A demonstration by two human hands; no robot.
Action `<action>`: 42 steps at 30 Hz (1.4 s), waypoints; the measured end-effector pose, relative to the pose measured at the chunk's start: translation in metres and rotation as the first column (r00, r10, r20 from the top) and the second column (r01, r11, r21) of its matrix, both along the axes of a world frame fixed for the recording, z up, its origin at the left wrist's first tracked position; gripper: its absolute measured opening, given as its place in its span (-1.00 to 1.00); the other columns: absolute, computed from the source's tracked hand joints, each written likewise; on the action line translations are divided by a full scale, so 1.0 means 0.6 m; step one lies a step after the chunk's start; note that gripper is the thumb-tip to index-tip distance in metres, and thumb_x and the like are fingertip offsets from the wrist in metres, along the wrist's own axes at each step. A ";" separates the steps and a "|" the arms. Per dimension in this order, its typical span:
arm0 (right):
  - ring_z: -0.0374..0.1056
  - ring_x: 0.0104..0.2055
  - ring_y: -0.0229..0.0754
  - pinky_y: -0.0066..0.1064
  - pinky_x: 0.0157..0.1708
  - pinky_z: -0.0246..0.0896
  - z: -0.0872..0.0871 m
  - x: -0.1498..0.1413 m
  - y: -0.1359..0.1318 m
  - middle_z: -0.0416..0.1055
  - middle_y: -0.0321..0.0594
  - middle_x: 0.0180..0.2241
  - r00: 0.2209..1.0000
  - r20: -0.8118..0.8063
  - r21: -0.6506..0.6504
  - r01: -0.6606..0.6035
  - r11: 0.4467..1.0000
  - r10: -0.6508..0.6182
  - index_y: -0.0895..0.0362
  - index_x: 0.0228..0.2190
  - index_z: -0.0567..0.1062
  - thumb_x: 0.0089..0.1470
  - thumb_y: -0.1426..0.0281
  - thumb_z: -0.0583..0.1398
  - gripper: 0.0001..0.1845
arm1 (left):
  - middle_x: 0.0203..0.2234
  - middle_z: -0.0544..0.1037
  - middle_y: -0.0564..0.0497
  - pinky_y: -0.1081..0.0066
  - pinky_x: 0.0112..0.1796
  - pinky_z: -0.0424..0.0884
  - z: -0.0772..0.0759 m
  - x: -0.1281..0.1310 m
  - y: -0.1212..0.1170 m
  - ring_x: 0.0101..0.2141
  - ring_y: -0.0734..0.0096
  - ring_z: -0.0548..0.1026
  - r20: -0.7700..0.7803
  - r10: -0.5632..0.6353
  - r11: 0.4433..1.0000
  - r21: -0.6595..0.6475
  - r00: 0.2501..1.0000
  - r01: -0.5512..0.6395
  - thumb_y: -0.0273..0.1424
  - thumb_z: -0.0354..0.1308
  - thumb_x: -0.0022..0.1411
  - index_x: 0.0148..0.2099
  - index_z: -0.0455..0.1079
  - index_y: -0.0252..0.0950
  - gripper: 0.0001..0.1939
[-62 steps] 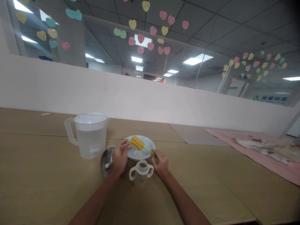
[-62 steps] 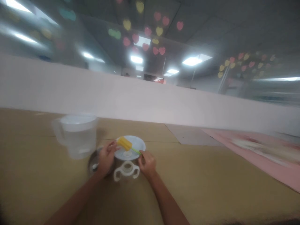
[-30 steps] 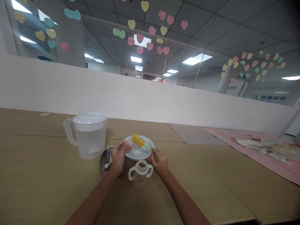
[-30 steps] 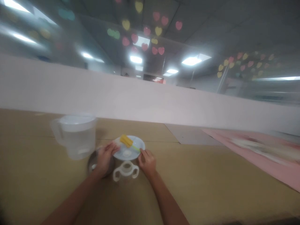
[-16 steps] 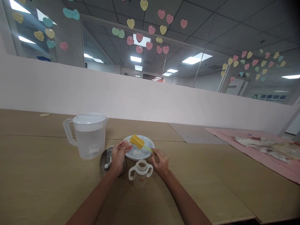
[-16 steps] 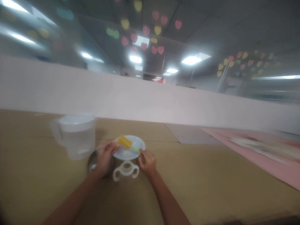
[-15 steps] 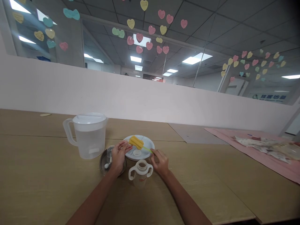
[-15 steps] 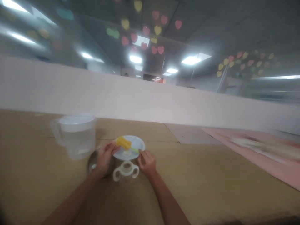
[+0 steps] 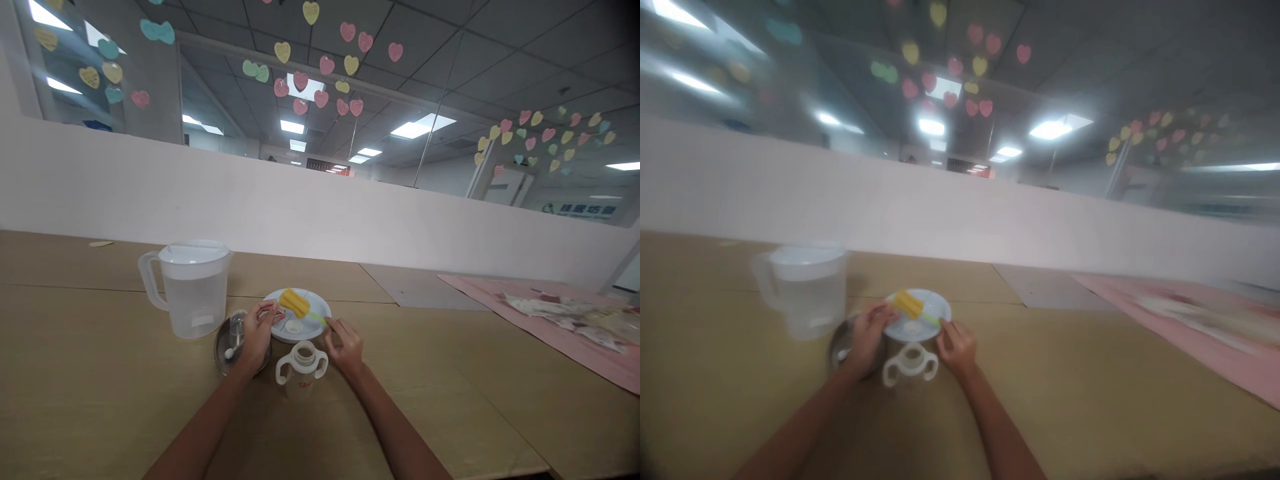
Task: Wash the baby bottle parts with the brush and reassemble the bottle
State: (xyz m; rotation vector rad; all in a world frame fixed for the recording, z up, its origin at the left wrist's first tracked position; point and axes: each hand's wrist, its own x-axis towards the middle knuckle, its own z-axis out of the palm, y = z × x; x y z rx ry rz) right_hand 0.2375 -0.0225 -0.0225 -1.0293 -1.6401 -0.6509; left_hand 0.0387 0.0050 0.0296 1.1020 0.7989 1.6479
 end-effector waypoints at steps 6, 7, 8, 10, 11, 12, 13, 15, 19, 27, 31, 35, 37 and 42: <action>0.33 -0.45 -0.24 -0.45 -0.43 0.24 -0.010 -0.002 0.014 0.40 -0.18 -0.52 0.993 0.002 -0.037 0.118 0.992 -0.118 0.20 -0.25 0.48 0.08 0.45 0.04 -0.75 | -0.51 0.54 -0.03 0.35 -0.31 0.44 0.000 -0.006 0.000 -0.39 0.26 0.52 -0.099 0.064 0.998 0.019 0.993 -0.063 -0.23 0.28 -0.12 -0.36 0.40 -0.34 -0.69; 0.33 -0.44 -0.24 -0.45 -0.43 0.24 -0.010 0.000 0.016 0.40 -0.18 -0.51 0.989 -0.011 -0.039 0.145 0.989 -0.145 0.20 -0.26 0.48 0.08 0.45 0.04 -0.75 | -0.51 0.54 -0.03 0.36 -0.31 0.43 0.000 -0.006 0.001 -0.38 0.26 0.52 -0.115 0.067 0.998 0.027 0.991 -0.064 -0.23 0.28 -0.12 -0.36 0.41 -0.33 -0.70; 0.34 -0.44 -0.23 -0.45 -0.42 0.24 -0.009 0.001 0.017 0.41 -0.18 -0.51 0.986 -0.024 -0.041 0.163 0.986 -0.164 0.19 -0.27 0.48 0.08 0.45 0.04 -0.75 | -0.50 0.54 -0.02 0.37 -0.31 0.42 -0.001 -0.007 0.002 -0.38 0.27 0.52 -0.130 0.070 0.997 0.038 0.989 -0.066 -0.24 0.27 -0.11 -0.36 0.41 -0.32 -0.71; 0.35 -0.43 -0.23 -0.44 -0.41 0.25 -0.006 0.003 0.014 0.42 -0.19 -0.49 0.985 -0.048 -0.039 0.164 0.986 -0.165 0.19 -0.28 0.48 0.07 0.47 0.03 -0.75 | -0.47 0.55 -0.03 0.39 -0.30 0.41 -0.003 -0.007 0.004 -0.35 0.28 0.50 -0.159 0.079 0.995 0.080 0.984 -0.067 -0.25 0.24 -0.09 -0.36 0.41 -0.31 -0.75; 0.35 -0.42 -0.23 -0.43 -0.40 0.26 -0.004 0.003 0.012 0.42 -0.19 -0.49 0.988 -0.055 -0.036 0.145 0.989 -0.147 0.19 -0.27 0.47 0.07 0.48 0.03 -0.75 | -0.44 0.54 -0.03 0.40 -0.29 0.40 -0.004 -0.007 0.005 -0.34 0.29 0.50 -0.183 0.088 0.992 0.109 0.979 -0.069 -0.26 0.22 -0.07 -0.36 0.41 -0.30 -0.77; 0.35 -0.42 -0.23 -0.43 -0.40 0.26 -0.003 0.003 0.009 0.42 -0.19 -0.48 0.991 -0.057 -0.032 0.118 0.993 -0.119 0.19 -0.27 0.47 0.07 0.48 0.03 -0.75 | -0.42 0.54 -0.03 0.40 -0.28 0.39 -0.005 -0.008 0.005 -0.33 0.30 0.49 -0.214 0.106 0.987 0.144 0.971 -0.076 -0.28 0.20 -0.04 -0.38 0.41 -0.29 -0.81; 0.35 -0.42 -0.24 -0.43 -0.40 0.26 -0.001 0.002 0.006 0.43 -0.18 -0.48 0.995 -0.052 -0.030 0.085 0.996 -0.087 0.19 -0.27 0.47 0.06 0.49 0.03 -0.75 | -0.41 0.53 -0.03 0.41 -0.28 0.38 -0.006 -0.008 0.005 -0.31 0.30 0.48 -0.251 0.131 0.979 0.183 0.959 -0.086 -0.30 0.17 -0.02 -0.39 0.42 -0.28 -0.84; 0.35 -0.42 -0.24 -0.44 -0.41 0.27 0.000 -0.001 0.002 0.43 -0.18 -0.48 0.999 -0.023 -0.034 0.023 0.999 -0.024 0.19 -0.26 0.46 0.05 0.49 0.04 -0.75 | -0.39 0.51 -0.02 0.41 -0.28 0.37 -0.007 -0.011 0.003 -0.30 0.31 0.46 -0.327 0.189 0.961 0.254 0.926 -0.106 -0.34 0.11 0.02 -0.42 0.43 -0.27 -0.87; 0.35 -0.42 -0.23 -0.44 -0.41 0.27 -0.004 -0.004 0.005 0.42 -0.17 -0.49 0.999 0.007 -0.049 0.041 0.998 -0.041 0.19 -0.25 0.47 0.06 0.47 0.04 -0.75 | -0.40 0.49 -0.01 0.41 -0.29 0.35 -0.007 -0.014 0.000 -0.31 0.33 0.43 -0.421 0.279 0.927 0.352 0.863 -0.128 -0.38 0.04 0.07 -0.42 0.43 -0.25 -0.85; 0.35 -0.43 -0.23 -0.43 -0.40 0.26 -0.004 0.000 0.012 0.41 -0.18 -0.50 0.988 -0.034 -0.061 0.145 0.988 -0.148 0.19 -0.29 0.48 0.06 0.47 0.03 -0.75 | -0.40 0.48 0.00 0.34 -0.15 0.30 -0.010 -0.013 0.004 -0.28 0.33 0.43 -0.499 0.337 0.874 0.480 0.798 -0.068 -0.40 0.01 0.10 -0.47 0.41 -0.24 -0.82; 0.35 -0.44 -0.24 -0.43 -0.40 0.27 0.001 0.001 0.005 0.42 -0.19 -0.50 0.995 -0.054 -0.025 0.087 0.996 -0.088 0.19 -0.28 0.47 0.05 0.48 0.02 -0.75 | -0.37 0.48 -0.01 0.30 -0.11 0.28 -0.011 -0.014 0.001 -0.24 0.31 0.42 -0.518 0.348 0.884 0.459 0.781 -0.089 -0.39 0.01 0.11 -0.47 0.41 -0.24 -0.81; 0.36 -0.43 -0.24 -0.44 -0.42 0.27 0.004 0.002 0.000 0.43 -0.19 -0.49 0.997 -0.063 0.003 0.034 0.999 -0.033 0.17 -0.26 0.47 0.04 0.49 0.03 -0.74 | -0.37 0.48 -0.01 0.31 -0.11 0.29 -0.010 -0.015 0.000 -0.25 0.32 0.42 -0.515 0.346 0.885 0.457 0.784 -0.090 -0.39 0.00 0.11 -0.47 0.40 -0.24 -0.81; 0.36 -0.44 -0.24 -0.44 -0.43 0.27 0.005 0.002 -0.001 0.43 -0.19 -0.49 0.998 -0.062 0.013 0.019 1.000 -0.018 0.17 -0.26 0.46 0.03 0.50 0.03 -0.74 | -0.38 0.48 -0.01 0.32 -0.12 0.29 -0.009 -0.015 0.001 -0.25 0.32 0.42 -0.512 0.345 0.883 0.461 0.787 -0.087 -0.40 -0.01 0.11 -0.48 0.40 -0.24 -0.80; 0.33 -0.47 -0.24 -0.43 -0.45 0.25 0.005 0.002 -0.002 0.41 -0.19 -0.51 0.998 -0.055 0.020 -0.011 1.000 0.012 0.18 -0.25 0.46 0.03 0.51 0.04 -0.74 | -0.39 0.48 -0.02 0.36 -0.18 0.31 -0.010 -0.014 0.003 -0.27 0.33 0.43 -0.506 0.312 0.890 0.453 0.804 -0.060 -0.41 -0.02 0.11 -0.47 0.40 -0.26 -0.80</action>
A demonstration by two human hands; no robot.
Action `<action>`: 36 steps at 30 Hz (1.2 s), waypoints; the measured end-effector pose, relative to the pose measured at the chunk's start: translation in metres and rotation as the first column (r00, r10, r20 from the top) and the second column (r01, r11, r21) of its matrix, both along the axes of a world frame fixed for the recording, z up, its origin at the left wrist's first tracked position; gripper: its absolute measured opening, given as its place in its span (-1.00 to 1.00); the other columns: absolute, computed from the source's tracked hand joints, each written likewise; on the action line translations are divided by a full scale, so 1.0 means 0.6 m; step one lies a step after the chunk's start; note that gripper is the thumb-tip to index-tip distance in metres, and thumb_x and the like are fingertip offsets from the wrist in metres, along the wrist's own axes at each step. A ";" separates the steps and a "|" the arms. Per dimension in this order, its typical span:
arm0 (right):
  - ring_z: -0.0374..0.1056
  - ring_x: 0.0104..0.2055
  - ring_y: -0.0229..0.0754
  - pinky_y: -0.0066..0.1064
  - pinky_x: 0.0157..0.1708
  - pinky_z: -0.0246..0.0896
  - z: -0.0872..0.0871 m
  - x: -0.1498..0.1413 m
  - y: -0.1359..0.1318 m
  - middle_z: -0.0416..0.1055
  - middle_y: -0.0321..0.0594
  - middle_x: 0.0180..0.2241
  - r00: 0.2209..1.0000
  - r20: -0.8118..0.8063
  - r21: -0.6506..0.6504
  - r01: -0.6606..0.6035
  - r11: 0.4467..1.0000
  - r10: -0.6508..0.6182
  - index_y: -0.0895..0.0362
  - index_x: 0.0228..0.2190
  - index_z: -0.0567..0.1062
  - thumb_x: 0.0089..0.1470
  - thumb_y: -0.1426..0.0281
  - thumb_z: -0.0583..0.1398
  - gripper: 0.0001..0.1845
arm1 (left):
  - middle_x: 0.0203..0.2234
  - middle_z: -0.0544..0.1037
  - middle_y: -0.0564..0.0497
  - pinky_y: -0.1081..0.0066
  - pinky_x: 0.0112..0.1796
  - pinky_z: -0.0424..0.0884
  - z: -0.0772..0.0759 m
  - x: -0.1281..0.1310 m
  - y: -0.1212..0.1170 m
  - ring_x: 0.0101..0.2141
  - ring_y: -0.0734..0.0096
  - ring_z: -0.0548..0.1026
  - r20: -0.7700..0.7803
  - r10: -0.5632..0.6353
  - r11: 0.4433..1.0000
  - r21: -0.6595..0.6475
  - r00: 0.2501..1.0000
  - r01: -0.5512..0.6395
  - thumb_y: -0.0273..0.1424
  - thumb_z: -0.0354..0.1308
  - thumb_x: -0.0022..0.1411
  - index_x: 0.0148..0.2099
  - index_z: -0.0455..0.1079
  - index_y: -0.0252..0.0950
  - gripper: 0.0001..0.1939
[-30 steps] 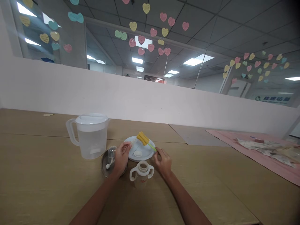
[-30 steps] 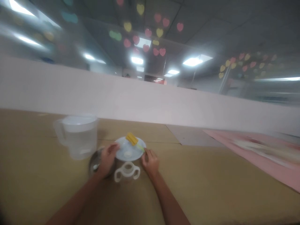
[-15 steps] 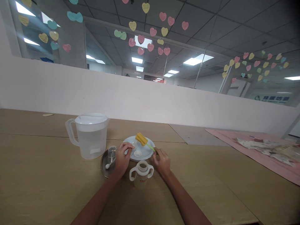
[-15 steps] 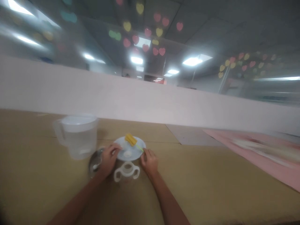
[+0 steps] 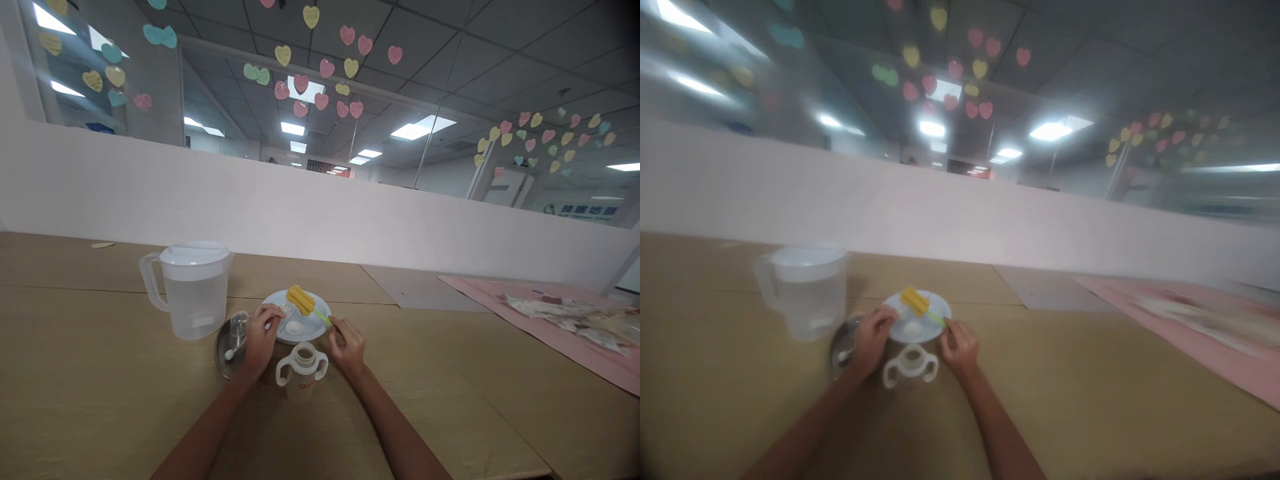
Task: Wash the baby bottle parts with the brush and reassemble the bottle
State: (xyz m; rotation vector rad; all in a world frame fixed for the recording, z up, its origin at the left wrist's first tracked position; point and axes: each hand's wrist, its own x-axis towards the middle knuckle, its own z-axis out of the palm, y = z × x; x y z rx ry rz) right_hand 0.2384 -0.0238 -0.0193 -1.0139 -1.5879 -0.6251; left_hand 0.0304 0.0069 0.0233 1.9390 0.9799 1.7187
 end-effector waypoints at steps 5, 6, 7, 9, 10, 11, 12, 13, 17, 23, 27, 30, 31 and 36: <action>0.32 -0.47 -0.24 -0.43 -0.46 0.25 0.002 -0.001 -0.003 0.41 -0.19 -0.51 0.999 -0.004 0.009 -0.054 0.998 0.054 0.18 -0.24 0.45 0.01 0.53 0.05 -0.74 | -0.39 0.48 -0.01 0.38 -0.21 0.32 -0.005 0.000 0.004 -0.28 0.33 0.43 0.016 -0.008 1.000 -0.004 1.000 0.008 -0.40 -0.02 0.10 -0.47 0.39 -0.26 -0.81; 0.32 -0.47 -0.24 -0.43 -0.46 0.25 0.002 -0.002 -0.003 0.41 -0.18 -0.50 0.998 0.001 0.014 -0.067 0.998 0.067 0.19 -0.24 0.45 0.01 0.54 0.05 -0.74 | -0.39 0.48 -0.01 0.39 -0.22 0.32 -0.006 0.000 0.005 -0.28 0.34 0.43 0.018 -0.007 1.000 -0.007 1.000 0.007 -0.40 -0.02 0.10 -0.47 0.39 -0.26 -0.81; 0.32 -0.46 -0.23 -0.43 -0.45 0.25 0.001 -0.003 -0.004 0.41 -0.18 -0.50 0.997 0.010 0.018 -0.078 0.997 0.077 0.19 -0.24 0.45 0.00 0.54 0.06 -0.74 | -0.39 0.48 0.00 0.39 -0.23 0.32 -0.007 0.000 0.007 -0.28 0.34 0.43 0.019 -0.004 1.000 -0.011 1.000 0.005 -0.40 -0.01 0.10 -0.47 0.39 -0.26 -0.82; 0.32 -0.45 -0.23 -0.42 -0.45 0.26 -0.001 -0.005 -0.004 0.40 -0.17 -0.50 0.996 0.040 0.013 -0.085 0.996 0.084 0.20 -0.24 0.45 0.00 0.54 0.07 -0.74 | -0.40 0.47 0.00 0.40 -0.26 0.33 -0.009 0.000 0.009 -0.30 0.34 0.43 0.019 0.009 1.000 -0.020 1.000 -0.009 -0.40 -0.01 0.09 -0.46 0.39 -0.26 -0.82; 0.32 -0.45 -0.23 -0.42 -0.45 0.26 -0.002 -0.005 -0.004 0.40 -0.17 -0.50 0.995 0.056 0.004 -0.079 0.997 0.079 0.20 -0.24 0.45 0.00 0.53 0.07 -0.74 | -0.40 0.47 -0.01 0.40 -0.27 0.34 -0.009 0.000 0.009 -0.31 0.34 0.43 0.018 0.018 1.000 -0.022 1.000 -0.017 -0.40 -0.01 0.09 -0.46 0.39 -0.26 -0.83; 0.31 -0.46 -0.23 -0.42 -0.45 0.25 -0.003 -0.006 -0.003 0.40 -0.18 -0.50 0.995 0.068 -0.010 -0.069 0.998 0.070 0.20 -0.24 0.45 0.00 0.53 0.07 -0.74 | -0.40 0.47 -0.01 0.40 -0.28 0.34 -0.008 0.000 0.008 -0.31 0.34 0.42 0.015 0.025 0.999 -0.022 1.000 -0.025 -0.40 -0.01 0.09 -0.46 0.39 -0.26 -0.83; 0.31 -0.46 -0.23 -0.42 -0.46 0.25 -0.005 -0.006 -0.003 0.40 -0.18 -0.50 0.996 0.074 -0.022 -0.056 0.998 0.057 0.19 -0.24 0.45 0.01 0.52 0.06 -0.75 | -0.40 0.47 -0.01 0.40 -0.27 0.34 -0.007 0.000 0.006 -0.31 0.34 0.42 0.009 0.030 0.999 -0.019 0.999 -0.030 -0.40 -0.01 0.10 -0.46 0.39 -0.27 -0.82; 0.31 -0.46 -0.23 -0.42 -0.46 0.25 -0.006 -0.006 -0.002 0.40 -0.19 -0.50 0.996 0.074 -0.033 -0.042 0.999 0.044 0.19 -0.24 0.45 0.02 0.51 0.06 -0.75 | -0.40 0.47 -0.01 0.39 -0.26 0.34 -0.004 0.000 0.004 -0.31 0.34 0.42 -0.001 0.034 0.999 -0.014 0.999 -0.034 -0.40 -0.02 0.10 -0.46 0.38 -0.27 -0.81; 0.33 -0.44 -0.23 -0.43 -0.43 0.26 -0.008 -0.004 0.004 0.41 -0.18 -0.50 0.998 0.066 -0.061 0.002 0.998 0.002 0.19 -0.25 0.46 0.04 0.49 0.05 -0.76 | -0.41 0.47 0.01 0.37 -0.20 0.34 0.005 0.000 -0.009 -0.31 0.37 0.42 -0.045 0.067 0.998 0.016 0.997 -0.066 -0.42 -0.05 0.13 -0.47 0.38 -0.26 -0.78; 0.33 -0.46 -0.22 -0.42 -0.43 0.24 -0.013 -0.007 0.012 0.40 -0.17 -0.50 0.990 0.114 -0.107 0.101 0.989 -0.089 0.22 -0.23 0.45 0.09 0.47 0.01 -0.73 | -0.43 0.46 0.02 0.42 -0.27 0.35 0.007 0.002 -0.011 -0.35 0.40 0.43 -0.050 0.125 0.991 0.047 0.991 -0.123 -0.43 -0.06 0.14 -0.46 0.39 -0.25 -0.77; 0.34 -0.45 -0.21 -0.43 -0.44 0.23 -0.014 -0.007 0.017 0.42 -0.17 -0.50 0.980 0.112 -0.119 0.175 0.977 -0.162 0.22 -0.23 0.46 0.10 0.46 0.00 -0.72 | -0.43 0.46 0.01 0.43 -0.28 0.35 0.005 0.001 -0.007 -0.35 0.39 0.43 -0.060 0.111 0.993 0.049 0.992 -0.108 -0.45 -0.07 0.13 -0.47 0.40 -0.26 -0.77; 0.36 -0.43 -0.20 -0.43 -0.45 0.23 -0.012 -0.003 0.019 0.43 -0.15 -0.49 0.972 0.063 -0.126 0.233 0.964 -0.226 0.21 -0.27 0.48 0.10 0.45 0.01 -0.73 | -0.42 0.47 0.01 0.42 -0.25 0.35 0.004 0.001 -0.006 -0.33 0.39 0.43 -0.057 0.105 0.994 0.049 0.993 -0.102 -0.45 -0.06 0.13 -0.47 0.40 -0.26 -0.77; 0.36 -0.43 -0.20 -0.43 -0.44 0.24 -0.011 -0.001 0.019 0.43 -0.15 -0.49 0.973 0.043 -0.126 0.229 0.965 -0.225 0.21 -0.28 0.48 0.10 0.45 0.01 -0.74 | -0.42 0.47 0.01 0.42 -0.24 0.35 0.004 0.001 -0.006 -0.32 0.39 0.43 -0.059 0.101 0.994 0.049 0.993 -0.098 -0.44 -0.06 0.14 -0.47 0.40 -0.26 -0.76; 0.37 -0.43 -0.22 -0.42 -0.39 0.27 -0.006 -0.001 0.010 0.45 -0.16 -0.47 0.999 0.000 -0.129 0.046 0.991 -0.046 0.20 -0.28 0.47 0.09 0.46 0.02 -0.76 | -0.40 0.48 0.00 0.42 -0.27 0.35 0.001 0.001 -0.005 -0.32 0.39 0.43 -0.075 0.092 0.996 0.024 0.993 -0.091 -0.45 -0.07 0.14 -0.46 0.40 -0.26 -0.76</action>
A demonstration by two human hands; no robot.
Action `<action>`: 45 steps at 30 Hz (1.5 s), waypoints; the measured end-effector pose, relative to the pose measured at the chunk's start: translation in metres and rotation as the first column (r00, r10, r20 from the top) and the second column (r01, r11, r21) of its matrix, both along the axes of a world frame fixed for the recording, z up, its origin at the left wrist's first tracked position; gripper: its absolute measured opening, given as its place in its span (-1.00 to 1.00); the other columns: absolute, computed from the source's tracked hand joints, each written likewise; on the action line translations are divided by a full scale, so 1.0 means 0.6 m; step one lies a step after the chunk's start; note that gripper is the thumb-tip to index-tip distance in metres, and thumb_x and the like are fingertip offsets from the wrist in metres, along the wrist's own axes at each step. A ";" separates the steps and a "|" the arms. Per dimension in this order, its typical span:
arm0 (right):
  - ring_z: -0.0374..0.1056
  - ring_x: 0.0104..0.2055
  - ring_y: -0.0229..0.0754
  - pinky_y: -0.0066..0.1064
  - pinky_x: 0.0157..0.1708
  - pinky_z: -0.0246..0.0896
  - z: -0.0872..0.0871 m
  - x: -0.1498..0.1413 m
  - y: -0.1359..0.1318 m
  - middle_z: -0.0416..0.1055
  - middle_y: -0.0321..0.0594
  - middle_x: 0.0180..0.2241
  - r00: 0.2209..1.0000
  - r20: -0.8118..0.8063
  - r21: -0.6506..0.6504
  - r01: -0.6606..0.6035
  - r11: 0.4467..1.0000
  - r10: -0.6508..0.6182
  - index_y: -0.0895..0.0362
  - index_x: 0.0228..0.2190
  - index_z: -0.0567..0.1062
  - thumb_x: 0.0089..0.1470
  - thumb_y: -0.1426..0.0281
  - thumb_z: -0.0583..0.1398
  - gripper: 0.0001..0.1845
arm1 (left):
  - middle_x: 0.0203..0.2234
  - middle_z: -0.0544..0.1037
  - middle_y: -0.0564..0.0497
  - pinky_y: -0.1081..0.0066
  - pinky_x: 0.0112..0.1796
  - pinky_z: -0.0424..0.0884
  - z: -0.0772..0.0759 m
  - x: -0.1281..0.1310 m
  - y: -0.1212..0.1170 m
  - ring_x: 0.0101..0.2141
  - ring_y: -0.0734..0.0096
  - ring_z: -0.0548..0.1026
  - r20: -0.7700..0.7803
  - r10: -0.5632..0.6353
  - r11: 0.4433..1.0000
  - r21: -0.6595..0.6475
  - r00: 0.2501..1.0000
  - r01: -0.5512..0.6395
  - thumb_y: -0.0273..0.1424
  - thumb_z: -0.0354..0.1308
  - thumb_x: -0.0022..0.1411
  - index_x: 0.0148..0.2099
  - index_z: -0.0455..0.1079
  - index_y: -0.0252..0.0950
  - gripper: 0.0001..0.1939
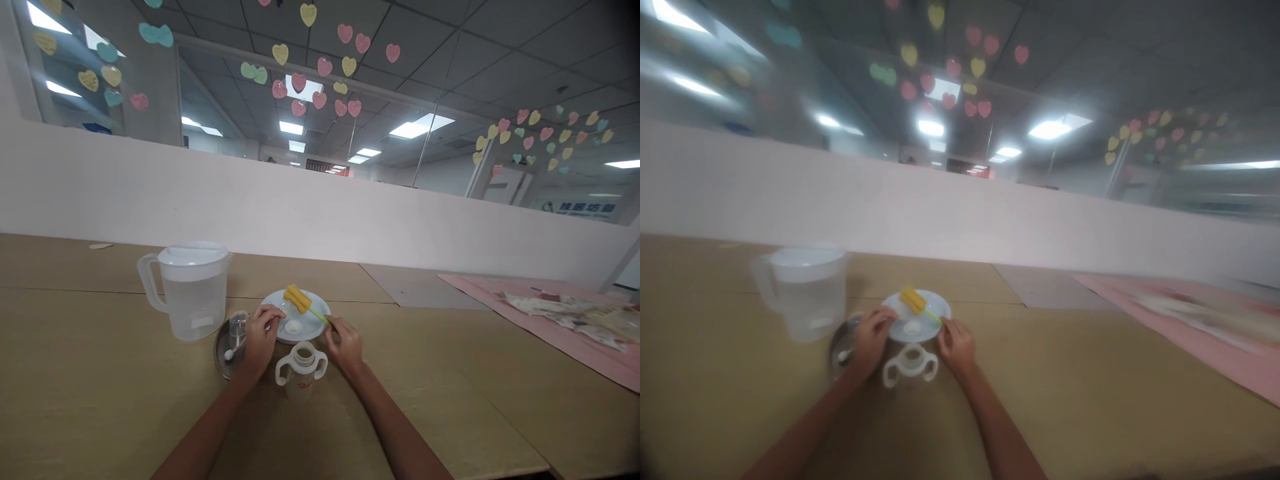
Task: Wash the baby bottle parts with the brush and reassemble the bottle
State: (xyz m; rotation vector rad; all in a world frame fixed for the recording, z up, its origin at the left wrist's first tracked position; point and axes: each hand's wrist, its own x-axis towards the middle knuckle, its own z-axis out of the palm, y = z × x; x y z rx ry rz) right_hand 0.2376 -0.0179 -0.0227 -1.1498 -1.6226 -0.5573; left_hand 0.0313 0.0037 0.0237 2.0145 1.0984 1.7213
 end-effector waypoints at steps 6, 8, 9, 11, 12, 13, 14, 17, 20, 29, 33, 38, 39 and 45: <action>0.38 -0.41 -0.22 -0.41 -0.40 0.31 0.008 -0.004 -0.010 0.46 -0.17 -0.45 0.991 -0.054 0.048 -0.124 0.991 0.126 0.17 -0.29 0.46 0.05 0.49 0.04 -0.77 | -0.40 0.49 0.01 0.46 -0.36 0.37 -0.003 -0.001 0.004 -0.32 0.38 0.43 0.026 0.024 0.999 -0.041 0.999 -0.023 -0.44 -0.04 0.10 -0.47 0.39 -0.25 -0.80; 0.38 -0.43 -0.23 -0.42 -0.41 0.31 0.010 -0.004 -0.011 0.47 -0.17 -0.46 0.988 -0.062 0.065 -0.137 0.988 0.141 0.17 -0.30 0.47 0.03 0.50 0.04 -0.77 | -0.41 0.49 0.01 0.47 -0.39 0.37 -0.004 -0.001 0.005 -0.34 0.39 0.43 0.031 0.011 0.999 -0.046 0.999 -0.010 -0.46 -0.06 0.10 -0.46 0.38 -0.25 -0.80; 0.38 -0.44 -0.23 -0.42 -0.42 0.31 0.010 -0.003 -0.012 0.46 -0.17 -0.47 0.988 -0.064 0.071 -0.138 0.988 0.143 0.17 -0.30 0.47 0.03 0.51 0.04 -0.77 | -0.41 0.49 0.02 0.47 -0.39 0.37 -0.005 -0.001 0.005 -0.35 0.40 0.43 0.034 0.010 0.999 -0.048 0.999 -0.008 -0.46 -0.06 0.09 -0.46 0.38 -0.25 -0.80; 0.38 -0.45 -0.23 -0.42 -0.43 0.31 0.011 -0.003 -0.012 0.46 -0.18 -0.47 0.987 -0.060 0.074 -0.142 0.987 0.147 0.16 -0.30 0.47 0.02 0.51 0.04 -0.76 | -0.41 0.48 0.02 0.49 -0.39 0.38 -0.005 -0.001 0.005 -0.35 0.41 0.43 0.044 0.025 0.999 -0.050 0.999 -0.022 -0.46 -0.06 0.09 -0.46 0.37 -0.25 -0.80; 0.38 -0.46 -0.23 -0.42 -0.44 0.31 0.011 -0.003 -0.012 0.46 -0.18 -0.48 0.987 -0.057 0.074 -0.145 0.987 0.149 0.16 -0.29 0.47 0.02 0.51 0.04 -0.75 | -0.40 0.48 0.03 0.49 -0.39 0.38 -0.005 -0.001 0.004 -0.35 0.41 0.43 0.047 0.036 0.998 -0.052 0.998 -0.033 -0.46 -0.06 0.09 -0.46 0.36 -0.25 -0.81; 0.38 -0.45 -0.23 -0.42 -0.44 0.31 0.010 -0.002 -0.012 0.46 -0.18 -0.48 0.987 -0.055 0.076 -0.148 0.986 0.152 0.16 -0.29 0.47 0.02 0.51 0.04 -0.75 | -0.40 0.48 0.03 0.49 -0.39 0.38 -0.005 -0.001 0.004 -0.35 0.42 0.43 0.049 0.045 0.997 -0.057 0.998 -0.042 -0.46 -0.07 0.09 -0.46 0.36 -0.25 -0.81; 0.38 -0.45 -0.22 -0.41 -0.44 0.31 0.010 -0.002 -0.012 0.46 -0.18 -0.48 0.987 -0.054 0.077 -0.150 0.986 0.154 0.16 -0.29 0.47 0.02 0.51 0.03 -0.75 | -0.40 0.48 0.03 0.49 -0.39 0.38 -0.005 -0.001 0.004 -0.35 0.42 0.43 0.049 0.053 0.997 -0.063 0.997 -0.050 -0.45 -0.07 0.09 -0.46 0.35 -0.24 -0.81; 0.38 -0.46 -0.23 -0.41 -0.44 0.30 0.010 -0.002 -0.012 0.45 -0.19 -0.49 0.986 -0.048 0.082 -0.152 0.985 0.156 0.16 -0.28 0.47 0.02 0.52 0.03 -0.74 | -0.40 0.48 0.03 0.49 -0.36 0.39 -0.004 -0.002 0.004 -0.33 0.41 0.44 0.057 0.076 0.995 -0.067 0.995 -0.072 -0.44 -0.06 0.09 -0.45 0.35 -0.24 -0.82; 0.37 -0.46 -0.23 -0.41 -0.45 0.29 0.009 -0.002 -0.013 0.45 -0.18 -0.49 0.986 -0.042 0.085 -0.158 0.984 0.162 0.17 -0.28 0.46 0.02 0.53 0.03 -0.75 | -0.40 0.48 0.03 0.48 -0.34 0.39 -0.004 -0.003 0.006 -0.32 0.40 0.44 0.070 0.094 0.993 -0.073 0.993 -0.089 -0.43 -0.05 0.08 -0.44 0.35 -0.23 -0.84; 0.39 -0.45 -0.23 -0.41 -0.43 0.31 0.007 -0.001 -0.012 0.47 -0.17 -0.47 0.985 -0.024 0.083 -0.168 0.982 0.171 0.17 -0.29 0.48 0.02 0.53 0.03 -0.74 | -0.39 0.47 0.01 0.40 -0.28 0.37 -0.007 -0.007 0.012 -0.31 0.36 0.44 0.142 0.113 0.989 -0.111 0.983 -0.097 -0.47 -0.07 0.01 -0.42 0.29 -0.24 -0.87; 0.38 -0.46 -0.22 -0.40 -0.44 0.31 0.005 -0.001 -0.012 0.46 -0.17 -0.49 0.988 -0.004 0.068 -0.156 0.985 0.157 0.17 -0.28 0.48 0.02 0.52 0.02 -0.73 | -0.37 0.47 -0.01 0.36 -0.24 0.36 -0.009 -0.009 0.014 -0.29 0.33 0.44 0.173 0.130 0.985 -0.139 0.976 -0.107 -0.48 -0.09 0.00 -0.38 0.29 -0.25 -0.85; 0.39 -0.43 -0.21 -0.39 -0.42 0.32 0.005 -0.002 -0.013 0.47 -0.15 -0.46 0.987 -0.002 0.073 -0.162 0.984 0.162 0.18 -0.28 0.47 0.02 0.53 0.02 -0.73 | -0.36 0.47 0.00 0.39 -0.25 0.36 -0.012 -0.009 0.017 -0.29 0.34 0.45 0.214 0.142 0.980 -0.166 0.966 -0.107 -0.44 -0.07 0.00 -0.36 0.30 -0.24 -0.85; 0.40 -0.42 -0.21 -0.39 -0.41 0.32 0.006 -0.003 -0.013 0.47 -0.15 -0.46 0.986 -0.006 0.073 -0.163 0.984 0.164 0.18 -0.28 0.48 0.02 0.53 0.03 -0.73 | -0.36 0.47 0.01 0.39 -0.25 0.36 -0.013 -0.009 0.018 -0.30 0.35 0.45 0.222 0.149 0.979 -0.168 0.963 -0.113 -0.43 -0.07 0.00 -0.36 0.30 -0.23 -0.86; 0.40 -0.44 -0.23 -0.42 -0.43 0.32 0.001 -0.002 -0.011 0.48 -0.17 -0.47 0.988 0.022 0.082 -0.152 0.985 0.151 0.17 -0.29 0.48 0.02 0.51 0.04 -0.75 | -0.39 0.45 0.02 0.40 -0.26 0.35 -0.014 -0.014 0.025 -0.29 0.31 0.43 0.284 0.227 0.966 -0.184 0.932 -0.179 -0.35 -0.02 0.01 -0.37 0.29 -0.23 -0.88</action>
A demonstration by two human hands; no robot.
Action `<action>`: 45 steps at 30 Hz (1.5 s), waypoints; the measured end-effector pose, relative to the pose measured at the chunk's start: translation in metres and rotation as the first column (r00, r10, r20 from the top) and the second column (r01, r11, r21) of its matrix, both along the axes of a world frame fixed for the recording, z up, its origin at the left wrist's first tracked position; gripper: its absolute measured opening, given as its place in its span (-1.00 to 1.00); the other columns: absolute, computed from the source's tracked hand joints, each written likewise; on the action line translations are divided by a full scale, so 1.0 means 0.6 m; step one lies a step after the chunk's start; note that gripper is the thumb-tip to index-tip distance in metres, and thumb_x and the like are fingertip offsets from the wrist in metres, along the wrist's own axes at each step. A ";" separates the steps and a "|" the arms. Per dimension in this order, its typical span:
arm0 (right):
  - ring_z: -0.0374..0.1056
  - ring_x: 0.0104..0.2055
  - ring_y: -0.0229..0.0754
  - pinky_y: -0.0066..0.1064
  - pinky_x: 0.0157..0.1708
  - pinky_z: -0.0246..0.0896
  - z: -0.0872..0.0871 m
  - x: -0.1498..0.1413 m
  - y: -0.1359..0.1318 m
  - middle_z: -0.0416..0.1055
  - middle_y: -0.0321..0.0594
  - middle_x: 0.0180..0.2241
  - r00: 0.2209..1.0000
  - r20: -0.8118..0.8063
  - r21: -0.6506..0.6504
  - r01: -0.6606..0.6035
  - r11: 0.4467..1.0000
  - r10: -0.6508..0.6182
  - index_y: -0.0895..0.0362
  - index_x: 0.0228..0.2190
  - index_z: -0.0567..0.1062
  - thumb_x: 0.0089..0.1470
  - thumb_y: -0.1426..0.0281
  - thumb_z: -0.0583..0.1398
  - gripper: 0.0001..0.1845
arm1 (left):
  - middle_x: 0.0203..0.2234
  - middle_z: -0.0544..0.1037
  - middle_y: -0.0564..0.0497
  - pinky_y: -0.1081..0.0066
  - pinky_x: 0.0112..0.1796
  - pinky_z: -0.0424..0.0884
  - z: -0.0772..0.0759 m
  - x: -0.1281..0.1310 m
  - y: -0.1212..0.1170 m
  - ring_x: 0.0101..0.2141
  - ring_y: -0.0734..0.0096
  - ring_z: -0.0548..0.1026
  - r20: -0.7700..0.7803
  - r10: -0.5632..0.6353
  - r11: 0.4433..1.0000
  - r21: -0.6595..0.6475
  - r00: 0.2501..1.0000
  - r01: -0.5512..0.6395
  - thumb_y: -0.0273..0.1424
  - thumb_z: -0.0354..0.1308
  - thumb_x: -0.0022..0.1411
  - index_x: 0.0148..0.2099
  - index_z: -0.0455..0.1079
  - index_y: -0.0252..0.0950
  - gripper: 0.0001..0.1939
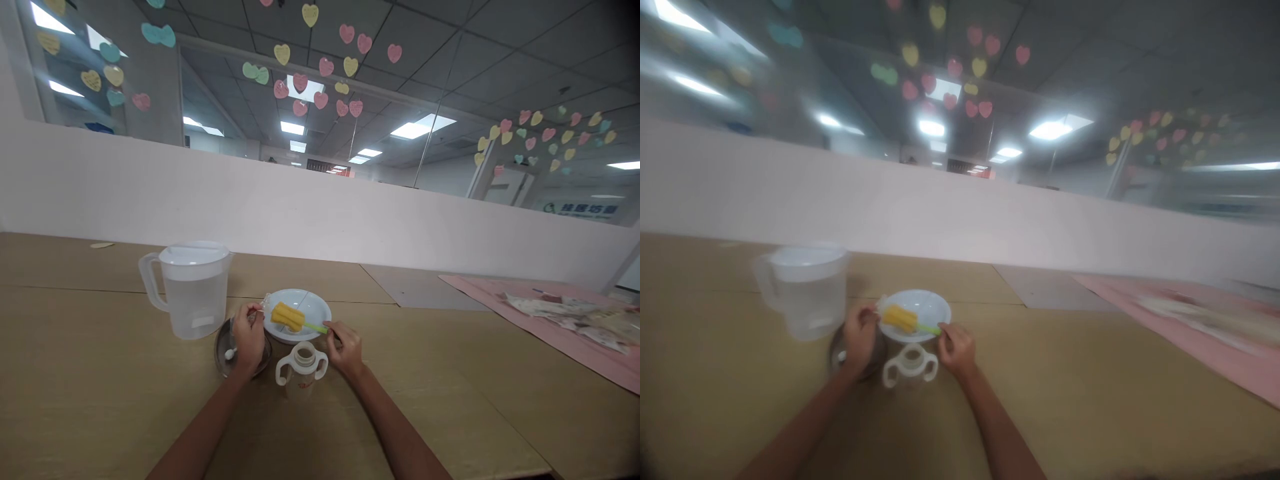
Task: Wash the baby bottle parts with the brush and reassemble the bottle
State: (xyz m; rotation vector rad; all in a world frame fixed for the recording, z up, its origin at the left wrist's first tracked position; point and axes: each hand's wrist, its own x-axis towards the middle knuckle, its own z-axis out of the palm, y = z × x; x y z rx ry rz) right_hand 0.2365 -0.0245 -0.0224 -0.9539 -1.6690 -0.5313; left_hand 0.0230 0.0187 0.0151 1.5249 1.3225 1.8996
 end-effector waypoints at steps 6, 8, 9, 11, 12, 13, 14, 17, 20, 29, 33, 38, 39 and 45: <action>0.40 -0.43 -0.22 -0.42 -0.42 0.32 -0.003 0.001 0.004 0.47 -0.17 -0.48 0.998 0.013 -0.025 0.068 0.997 -0.068 0.17 -0.32 0.48 0.02 0.51 0.03 -0.75 | -0.42 0.43 0.03 0.42 -0.25 0.35 0.014 0.008 -0.015 -0.30 0.35 0.42 0.013 -0.141 0.989 0.044 0.990 0.140 -0.38 -0.05 0.01 -0.42 0.28 -0.24 -0.89; 0.39 -0.45 -0.23 -0.42 -0.44 0.31 -0.002 0.001 0.003 0.47 -0.17 -0.49 0.997 -0.004 -0.033 0.080 0.996 -0.080 0.17 -0.33 0.48 0.02 0.51 0.02 -0.75 | -0.43 0.44 0.04 0.41 -0.22 0.35 0.015 0.009 -0.017 -0.30 0.35 0.42 0.041 -0.164 0.986 0.040 0.986 0.163 -0.38 -0.05 -0.01 -0.45 0.27 -0.25 -0.89; 0.39 -0.45 -0.23 -0.43 -0.44 0.31 -0.001 0.000 0.003 0.47 -0.17 -0.49 0.997 -0.005 -0.035 0.081 0.996 -0.082 0.17 -0.34 0.48 0.03 0.51 0.02 -0.75 | -0.43 0.45 0.04 0.41 -0.22 0.34 0.015 0.009 -0.016 -0.30 0.35 0.43 0.057 -0.177 0.984 0.034 0.983 0.175 -0.37 -0.05 -0.01 -0.47 0.27 -0.25 -0.89; 0.39 -0.44 -0.22 -0.42 -0.43 0.30 0.000 0.000 0.002 0.46 -0.17 -0.48 0.996 -0.001 -0.037 0.085 0.996 -0.085 0.18 -0.34 0.48 0.03 0.51 0.02 -0.76 | -0.44 0.46 0.04 0.41 -0.24 0.34 0.014 0.008 -0.014 -0.32 0.36 0.43 0.094 -0.208 0.978 0.020 0.974 0.207 -0.36 -0.05 -0.02 -0.49 0.28 -0.25 -0.87; 0.39 -0.44 -0.22 -0.42 -0.43 0.30 0.001 0.000 0.002 0.46 -0.18 -0.49 0.996 0.001 -0.037 0.090 0.995 -0.090 0.18 -0.34 0.48 0.03 0.50 0.02 -0.76 | -0.45 0.46 0.05 0.42 -0.25 0.35 0.013 0.007 -0.013 -0.33 0.36 0.43 0.112 -0.221 0.975 0.016 0.969 0.220 -0.34 -0.05 -0.03 -0.50 0.28 -0.25 -0.87; 0.39 -0.45 -0.22 -0.43 -0.43 0.30 0.001 0.000 0.002 0.46 -0.18 -0.49 0.995 0.001 -0.035 0.096 0.995 -0.096 0.18 -0.34 0.48 0.03 0.50 0.02 -0.76 | -0.46 0.46 0.05 0.42 -0.27 0.35 0.013 0.007 -0.013 -0.34 0.36 0.43 0.127 -0.231 0.973 0.013 0.965 0.231 -0.33 -0.04 -0.03 -0.50 0.28 -0.25 -0.86; 0.39 -0.45 -0.23 -0.43 -0.43 0.30 0.001 0.000 0.002 0.46 -0.18 -0.50 0.995 -0.001 -0.035 0.102 0.994 -0.102 0.18 -0.34 0.48 0.03 0.50 0.02 -0.76 | -0.47 0.46 0.05 0.42 -0.28 0.35 0.014 0.007 -0.013 -0.35 0.36 0.43 0.139 -0.239 0.971 0.010 0.961 0.240 -0.32 -0.03 -0.02 -0.49 0.28 -0.24 -0.86; 0.39 -0.45 -0.23 -0.43 -0.43 0.29 0.001 0.000 0.002 0.46 -0.18 -0.50 0.995 -0.017 -0.040 0.099 0.994 -0.100 0.17 -0.35 0.48 0.03 0.50 0.02 -0.76 | -0.50 0.43 0.08 0.43 -0.32 0.36 0.016 0.009 -0.019 -0.41 0.40 0.42 0.168 -0.255 0.965 -0.012 0.952 0.261 -0.31 0.01 -0.03 -0.44 0.27 -0.24 -0.89; 0.39 -0.44 -0.23 -0.44 -0.41 0.29 0.002 0.001 0.003 0.46 -0.18 -0.49 0.995 -0.038 -0.051 0.086 0.995 -0.088 0.17 -0.36 0.48 0.04 0.51 0.02 -0.76 | -0.51 0.39 0.12 0.45 -0.34 0.37 0.019 0.012 -0.024 -0.45 0.45 0.41 0.211 -0.314 0.944 -0.035 0.926 0.328 -0.33 0.04 -0.03 -0.38 0.25 -0.23 -0.87; 0.38 -0.44 -0.24 -0.45 -0.42 0.29 0.006 -0.001 0.000 0.46 -0.20 -0.49 0.996 -0.016 -0.054 0.083 0.995 -0.084 0.16 -0.37 0.48 0.03 0.50 0.02 -0.77 | -0.28 0.44 0.01 0.41 -0.30 0.38 0.011 0.020 -0.029 -0.32 0.40 0.44 0.139 -0.499 0.852 -0.102 0.855 0.514 -0.38 0.08 -0.06 -0.09 0.24 -0.25 -0.59; 0.38 -0.45 -0.24 -0.44 -0.43 0.28 0.005 -0.001 0.000 0.45 -0.20 -0.50 0.996 -0.006 -0.046 0.092 0.995 -0.092 0.16 -0.38 0.48 0.02 0.51 0.02 -0.77 | -0.25 0.49 -0.05 0.35 -0.26 0.39 0.006 0.022 -0.026 -0.27 0.32 0.47 0.083 -0.504 0.858 -0.059 0.859 0.510 -0.32 0.10 -0.01 -0.10 0.28 -0.29 -0.63; 0.37 -0.46 -0.24 -0.44 -0.44 0.27 0.005 0.000 0.002 0.45 -0.19 -0.50 0.996 -0.003 -0.031 0.094 0.995 -0.095 0.17 -0.37 0.47 0.03 0.51 0.02 -0.77 | -0.35 0.51 -0.05 0.32 -0.30 0.39 0.005 0.022 -0.021 -0.36 0.30 0.47 -0.007 -0.381 0.923 -0.051 0.924 0.381 -0.28 0.09 0.01 -0.13 0.31 -0.32 -0.64; 0.37 -0.46 -0.24 -0.44 -0.44 0.27 0.005 0.000 0.001 0.45 -0.20 -0.50 0.995 -0.003 -0.024 0.101 0.995 -0.101 0.17 -0.37 0.47 0.04 0.51 0.02 -0.78 | -0.37 0.51 -0.04 0.32 -0.30 0.38 0.007 0.020 -0.021 -0.36 0.30 0.47 -0.035 -0.348 0.937 -0.054 0.937 0.346 -0.28 0.07 0.02 -0.16 0.33 -0.31 -0.67; 0.36 -0.46 -0.24 -0.44 -0.44 0.25 0.010 0.000 -0.002 0.44 -0.20 -0.51 0.993 -0.007 -0.016 0.121 0.993 -0.121 0.17 -0.38 0.47 0.04 0.52 0.01 -0.77 | -0.46 0.49 0.02 0.35 -0.29 0.33 0.019 0.007 -0.021 -0.38 0.31 0.44 -0.194 -0.099 0.994 -0.060 0.976 0.088 -0.30 0.00 0.00 -0.37 0.36 -0.26 -0.81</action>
